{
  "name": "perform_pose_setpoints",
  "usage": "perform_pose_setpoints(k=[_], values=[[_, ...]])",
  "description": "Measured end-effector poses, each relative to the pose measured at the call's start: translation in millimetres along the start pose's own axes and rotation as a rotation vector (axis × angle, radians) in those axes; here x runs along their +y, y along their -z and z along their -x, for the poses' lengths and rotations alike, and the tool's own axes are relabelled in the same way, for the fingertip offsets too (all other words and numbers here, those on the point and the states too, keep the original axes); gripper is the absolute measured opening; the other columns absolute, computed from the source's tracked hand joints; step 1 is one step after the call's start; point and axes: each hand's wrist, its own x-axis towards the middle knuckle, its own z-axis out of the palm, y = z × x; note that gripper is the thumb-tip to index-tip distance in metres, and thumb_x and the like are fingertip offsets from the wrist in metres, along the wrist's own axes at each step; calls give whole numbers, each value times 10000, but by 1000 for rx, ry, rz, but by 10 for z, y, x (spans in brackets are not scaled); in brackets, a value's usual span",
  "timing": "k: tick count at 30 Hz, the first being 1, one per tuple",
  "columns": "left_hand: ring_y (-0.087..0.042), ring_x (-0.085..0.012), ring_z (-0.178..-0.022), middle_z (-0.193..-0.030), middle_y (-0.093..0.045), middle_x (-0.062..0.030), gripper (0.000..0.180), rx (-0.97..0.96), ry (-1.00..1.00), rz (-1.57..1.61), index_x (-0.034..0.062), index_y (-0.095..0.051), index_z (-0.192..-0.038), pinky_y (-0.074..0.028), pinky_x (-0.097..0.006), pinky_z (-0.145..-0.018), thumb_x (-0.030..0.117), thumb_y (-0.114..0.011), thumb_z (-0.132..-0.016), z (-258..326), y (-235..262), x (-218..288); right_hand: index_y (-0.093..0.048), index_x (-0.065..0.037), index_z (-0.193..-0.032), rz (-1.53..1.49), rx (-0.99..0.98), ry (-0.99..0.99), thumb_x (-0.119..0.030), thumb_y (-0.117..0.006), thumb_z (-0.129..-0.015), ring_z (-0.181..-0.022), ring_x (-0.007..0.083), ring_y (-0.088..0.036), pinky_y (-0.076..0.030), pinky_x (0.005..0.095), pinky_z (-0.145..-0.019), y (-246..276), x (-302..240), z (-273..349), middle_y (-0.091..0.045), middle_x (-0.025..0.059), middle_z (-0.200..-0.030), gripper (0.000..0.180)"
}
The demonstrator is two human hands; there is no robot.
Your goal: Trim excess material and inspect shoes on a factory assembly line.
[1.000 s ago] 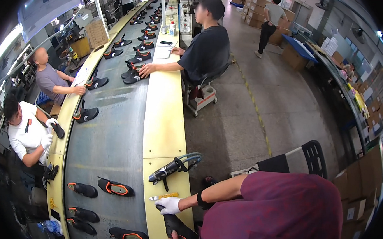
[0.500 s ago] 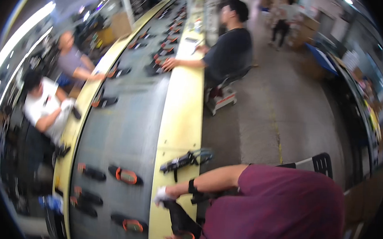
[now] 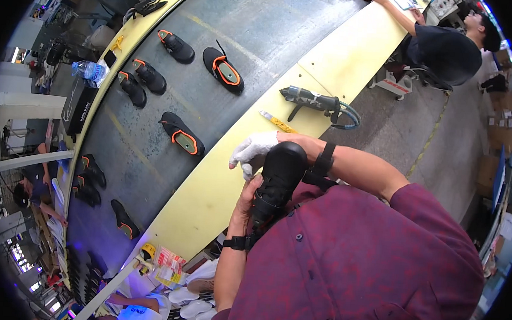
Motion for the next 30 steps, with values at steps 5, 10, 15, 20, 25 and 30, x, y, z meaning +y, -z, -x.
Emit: perform_pose_setpoints(k=[5, 10, 15, 20, 25, 30], values=[[-783, -241, -907, -1111, -773, -144, 633, -147, -100, -89, -19, -647, -1307, -652, -356, -789, 560, -573, -1061, -14, 135, 31, -671, 41, -1315, 33, 218, 128, -348, -655, -1086, -1036, 226, -749, -587, 363, -950, 80, 11, 40, -774, 98, -1073, 452], [-697, -134, -974, -1113, -745, -84, 686, -68, -326, -308, -50, -666, -1313, -556, -279, -849, 576, -571, -1049, 43, 81, 148, -676, 55, -1319, -94, 403, 333, -321, -669, -1070, -1211, 263, -719, -551, 387, -1075, -104, -224, 654, -761, 143, -1243, 451], [-693, -142, -996, -1162, -744, -92, 721, 48, -412, -428, -65, -649, -1349, -558, -295, -883, 584, -622, -1037, 75, -191, 332, -733, -10, -1260, 189, 686, 512, -181, -756, -968, -1157, 196, -717, -546, 346, -1045, -461, -254, 835, -773, 106, -1205, 339], [-674, -182, -1197, -1356, -689, -113, 1010, -244, -245, -305, -46, -531, -1517, -542, -337, -1044, 692, -796, -880, 176, -223, 536, -709, 71, -1211, 49, 614, 598, -74, -717, -959, -1127, 281, -749, -574, 394, -1034, -384, -433, 834, -779, 203, -1171, 291], [-667, -227, -1266, -1393, -683, -123, 1044, -222, -226, -351, -35, -510, -1538, -530, -379, -1090, 660, -855, -840, 223, -364, 610, -720, 43, -1142, -47, 575, 721, -159, -714, -993, -1067, 254, -748, -575, 373, -991, -241, -561, 823, -778, 157, -1093, 251], [-738, -312, -1146, -1255, -745, -201, 857, 121, -660, -1082, 6, -565, -1491, -562, -405, -1019, 405, -926, -825, 289, -545, 727, -693, 4, -1284, 223, 926, 610, -244, -766, -978, -1058, 183, -714, -549, 302, -968, -479, -608, 803, -753, 96, -1155, 401]])
